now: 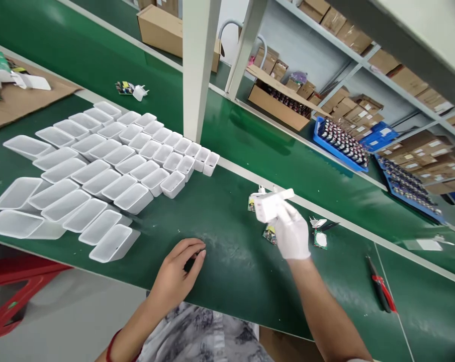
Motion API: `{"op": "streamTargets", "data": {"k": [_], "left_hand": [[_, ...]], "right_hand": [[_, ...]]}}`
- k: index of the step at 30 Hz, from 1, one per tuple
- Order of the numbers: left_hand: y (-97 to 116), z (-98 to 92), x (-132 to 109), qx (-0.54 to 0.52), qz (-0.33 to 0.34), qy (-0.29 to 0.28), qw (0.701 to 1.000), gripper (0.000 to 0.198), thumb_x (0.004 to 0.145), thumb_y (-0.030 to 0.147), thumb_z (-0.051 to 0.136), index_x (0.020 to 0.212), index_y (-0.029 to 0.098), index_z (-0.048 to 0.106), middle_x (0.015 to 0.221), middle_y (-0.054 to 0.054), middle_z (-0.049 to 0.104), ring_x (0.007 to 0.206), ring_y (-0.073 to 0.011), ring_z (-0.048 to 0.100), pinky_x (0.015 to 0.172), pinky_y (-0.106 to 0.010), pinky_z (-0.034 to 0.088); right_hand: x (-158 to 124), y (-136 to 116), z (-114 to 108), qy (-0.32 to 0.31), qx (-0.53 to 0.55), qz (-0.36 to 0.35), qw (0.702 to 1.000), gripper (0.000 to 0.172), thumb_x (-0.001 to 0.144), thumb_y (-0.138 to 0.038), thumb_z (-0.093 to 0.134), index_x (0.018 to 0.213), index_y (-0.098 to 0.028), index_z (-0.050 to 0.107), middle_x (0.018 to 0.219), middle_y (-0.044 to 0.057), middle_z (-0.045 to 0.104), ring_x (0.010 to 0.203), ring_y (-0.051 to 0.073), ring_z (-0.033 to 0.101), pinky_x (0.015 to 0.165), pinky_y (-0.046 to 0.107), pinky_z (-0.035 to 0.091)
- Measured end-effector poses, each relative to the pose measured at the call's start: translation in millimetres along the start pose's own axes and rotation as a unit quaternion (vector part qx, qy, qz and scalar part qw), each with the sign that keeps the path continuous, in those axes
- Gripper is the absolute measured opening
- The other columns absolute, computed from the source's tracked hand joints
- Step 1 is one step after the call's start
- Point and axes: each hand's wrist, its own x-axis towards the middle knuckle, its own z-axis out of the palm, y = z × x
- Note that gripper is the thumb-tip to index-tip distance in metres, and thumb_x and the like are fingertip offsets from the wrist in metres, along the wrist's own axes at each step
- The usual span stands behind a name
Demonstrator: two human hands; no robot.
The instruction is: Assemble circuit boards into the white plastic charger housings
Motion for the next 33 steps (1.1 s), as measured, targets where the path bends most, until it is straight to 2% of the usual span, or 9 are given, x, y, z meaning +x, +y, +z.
{"op": "streamTargets", "data": {"k": [3, 6, 10, 13, 18, 21, 27, 30, 33], "left_hand": [[-1, 2.1, 1, 0.006, 0.016, 0.02, 1.0, 0.028, 0.094, 0.041, 0.051, 0.092, 0.022, 0.073, 0.102, -0.008, 0.071, 0.076, -0.0179, 0.069, 0.046, -0.021, 0.051], [-5, 6.2, 1, -0.002, 0.012, 0.03, 0.999, 0.027, 0.092, 0.043, 0.054, 0.092, 0.024, 0.073, 0.103, -0.008, 0.071, 0.076, -0.0185, 0.069, 0.049, -0.021, 0.053], [-8, 9.4, 0, 0.0, 0.005, 0.035, 0.999, 0.027, 0.092, 0.044, 0.055, 0.095, 0.025, 0.073, 0.105, -0.008, 0.071, 0.077, -0.0187, 0.069, 0.051, -0.021, 0.055], [-5, 8.0, 3, 0.021, 0.024, 0.03, 0.999, 0.026, 0.093, 0.041, 0.054, 0.092, 0.023, 0.073, 0.101, -0.008, 0.072, 0.075, -0.0184, 0.069, 0.056, -0.023, 0.057], [2, 5.0, 6, 0.043, 0.047, 0.045, 0.997, 0.024, 0.094, 0.036, 0.051, 0.09, 0.022, 0.071, 0.097, -0.008, 0.071, 0.073, -0.0171, 0.068, 0.062, -0.024, 0.059], [3, 3.7, 4, 0.043, 0.042, 0.043, 0.997, 0.024, 0.095, 0.035, 0.051, 0.09, 0.022, 0.07, 0.097, -0.008, 0.071, 0.076, -0.0176, 0.068, 0.063, -0.025, 0.059], [0, 1.9, -2, 0.018, 0.017, 0.018, 1.0, 0.022, 0.095, 0.034, 0.051, 0.098, 0.022, 0.069, 0.104, -0.009, 0.069, 0.076, -0.0166, 0.068, 0.066, -0.027, 0.06], [4, -2.2, -3, 0.02, 0.026, 0.005, 0.999, 0.021, 0.095, 0.033, 0.052, 0.102, 0.022, 0.068, 0.105, -0.008, 0.069, 0.072, -0.0156, 0.067, 0.065, -0.027, 0.06], [11, -17.2, -3, 0.075, 0.084, 0.036, 0.993, 0.018, 0.093, 0.028, 0.055, 0.107, 0.024, 0.066, 0.108, -0.008, 0.068, 0.086, -0.0199, 0.068, 0.076, -0.032, 0.059]], "right_hand": [[30, -6, -14, 0.012, 0.126, 0.041, 0.991, 0.037, 0.076, -0.042, 0.076, 0.106, -0.02, 0.072, 0.114, 0.01, 0.072, 0.105, 0.023, 0.069, 0.087, 0.041, 0.059], [45, -4, -27, 0.017, 0.086, 0.021, 0.996, 0.041, 0.075, -0.047, 0.075, 0.106, -0.02, 0.072, 0.12, 0.011, 0.07, 0.112, 0.023, 0.067, 0.091, 0.04, 0.058], [67, 3, -46, 0.045, -0.012, -0.015, 0.999, 0.045, 0.078, -0.05, 0.068, 0.109, -0.017, 0.07, 0.123, 0.015, 0.068, 0.108, 0.027, 0.068, 0.086, 0.045, 0.059], [107, 5, -61, 0.089, -0.122, -0.038, 0.988, 0.049, 0.08, -0.045, 0.066, 0.116, -0.012, 0.066, 0.125, 0.017, 0.066, 0.108, 0.029, 0.066, 0.087, 0.048, 0.057], [183, 9, -73, 0.115, -0.345, -0.025, 0.931, 0.034, 0.09, -0.034, 0.064, 0.117, -0.012, 0.064, 0.121, 0.013, 0.064, 0.111, 0.026, 0.061, 0.096, 0.047, 0.051], [203, 10, -72, 0.096, -0.452, -0.009, 0.887, 0.032, 0.094, -0.034, 0.06, 0.12, -0.016, 0.059, 0.123, 0.008, 0.061, 0.107, 0.022, 0.062, 0.091, 0.045, 0.053], [171, -1, -53, 0.056, -0.596, -0.044, 0.8, 0.05, 0.094, -0.032, 0.056, 0.139, -0.013, 0.048, 0.146, 0.021, 0.043, 0.129, 0.036, 0.048, 0.105, 0.057, 0.038], [130, -6, -40, -0.08, -0.628, -0.077, 0.77, 0.052, 0.09, -0.041, 0.058, 0.137, -0.018, 0.055, 0.133, 0.016, 0.06, 0.116, 0.032, 0.059, 0.099, 0.044, 0.044], [92, -7, -28, -0.242, -0.639, -0.095, 0.723, 0.057, 0.076, -0.047, 0.073, 0.129, -0.03, 0.062, 0.11, 0.005, 0.072, 0.095, 0.025, 0.068, 0.083, 0.031, 0.05]]}}
